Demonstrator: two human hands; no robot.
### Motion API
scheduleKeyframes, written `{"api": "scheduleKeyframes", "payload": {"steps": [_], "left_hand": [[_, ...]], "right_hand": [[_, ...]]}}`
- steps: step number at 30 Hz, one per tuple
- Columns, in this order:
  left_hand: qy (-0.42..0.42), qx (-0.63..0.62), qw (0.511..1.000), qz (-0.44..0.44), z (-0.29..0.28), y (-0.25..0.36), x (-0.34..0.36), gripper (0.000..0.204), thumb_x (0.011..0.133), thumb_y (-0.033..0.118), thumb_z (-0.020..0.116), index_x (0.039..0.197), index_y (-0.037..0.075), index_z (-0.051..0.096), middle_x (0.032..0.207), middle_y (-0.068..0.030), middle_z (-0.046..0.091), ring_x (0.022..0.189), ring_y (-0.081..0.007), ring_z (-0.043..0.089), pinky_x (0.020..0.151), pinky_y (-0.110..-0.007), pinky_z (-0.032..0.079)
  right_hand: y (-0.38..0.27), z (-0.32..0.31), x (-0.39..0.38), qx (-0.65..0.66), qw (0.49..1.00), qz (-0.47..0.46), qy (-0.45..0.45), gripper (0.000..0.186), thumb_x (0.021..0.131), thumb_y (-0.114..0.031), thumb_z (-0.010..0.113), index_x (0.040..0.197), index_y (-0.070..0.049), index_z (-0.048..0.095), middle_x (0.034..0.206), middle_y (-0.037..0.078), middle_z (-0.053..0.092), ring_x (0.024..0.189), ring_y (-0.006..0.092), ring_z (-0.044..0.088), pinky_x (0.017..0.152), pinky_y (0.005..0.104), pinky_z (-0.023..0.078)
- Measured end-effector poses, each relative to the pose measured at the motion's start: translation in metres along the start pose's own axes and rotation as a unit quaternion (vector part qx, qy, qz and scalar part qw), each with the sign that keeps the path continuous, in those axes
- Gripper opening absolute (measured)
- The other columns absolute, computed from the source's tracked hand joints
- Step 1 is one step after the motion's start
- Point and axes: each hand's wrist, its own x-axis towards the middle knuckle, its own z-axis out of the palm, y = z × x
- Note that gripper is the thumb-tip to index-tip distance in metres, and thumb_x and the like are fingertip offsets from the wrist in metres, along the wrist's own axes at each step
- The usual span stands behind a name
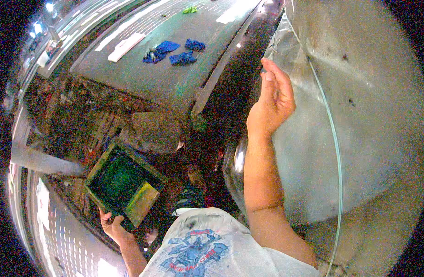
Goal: The person holds a screen printing frame over a long fabric roll and repeatedly uses a squeegee to pull green ink across the mesh. The fabric advances incrementally between strokes, and the person occasionally wipes the squeegee with a cloth. The task continues along the length of the fabric without visible completion.
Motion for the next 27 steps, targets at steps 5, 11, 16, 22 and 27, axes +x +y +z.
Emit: {"api": "scheduleKeyframes", "payload": {"steps": [5,11,16,22,27], "left_hand": [[-0.019,0.003,1.000,0.018,0.092,-0.029,0.042,0.048,0.062,-0.026,0.058,0.094,0.010,0.059,0.177,-0.0155,0.053,0.151,-0.0322,0.060,0.124,-0.046,0.049],[-0.032,-0.016,0.999,0.009,0.185,-0.042,0.081,0.049,0.061,-0.026,0.057,0.095,0.010,0.058,0.178,-0.0170,0.052,0.151,-0.0331,0.060,0.123,-0.045,0.050],[-0.035,0.021,0.998,0.052,0.254,-0.036,0.107,0.050,0.063,-0.026,0.057,0.097,0.011,0.056,0.179,-0.0162,0.050,0.154,-0.0333,0.058,0.125,-0.045,0.047],[-0.010,-0.029,0.996,0.081,0.316,-0.062,0.114,0.046,0.065,-0.023,0.058,0.095,0.012,0.055,0.179,-0.0185,0.049,0.155,-0.0342,0.055,0.128,-0.047,0.044],[0.111,-0.045,0.989,0.090,0.383,-0.089,0.094,0.041,0.064,-0.019,0.063,0.091,0.010,0.054,0.177,-0.0215,0.051,0.157,-0.0372,0.055,0.129,-0.051,0.044]], "right_hand": [[0.058,0.028,0.065,-0.033,0.999,-0.040,-0.008,0.023,0.114,-0.009,0.067,0.129,0.003,0.079,0.132,0.016,0.082,0.124,0.0252,0.077,0.111,0.0411,0.059],[0.126,0.052,0.113,-0.137,0.974,-0.126,-0.126,0.020,0.112,-0.005,0.066,0.125,0.002,0.080,0.127,0.015,0.082,0.122,0.0278,0.076,0.113,0.0430,0.057],[0.173,0.086,0.132,-0.117,0.966,-0.125,-0.193,0.018,0.109,-0.003,0.068,0.121,0.001,0.081,0.123,0.015,0.082,0.121,0.0303,0.075,0.112,0.0443,0.057],[0.253,0.173,0.162,-0.098,0.929,-0.181,-0.308,0.018,0.101,0.002,0.074,0.117,-0.002,0.082,0.121,0.013,0.082,0.118,0.0340,0.076,0.108,0.0453,0.058],[0.377,0.224,0.184,-0.052,0.858,-0.225,-0.458,0.017,0.100,-0.004,0.078,0.117,-0.004,0.081,0.123,0.013,0.081,0.120,0.0374,0.075,0.108,0.0486,0.057]]}}
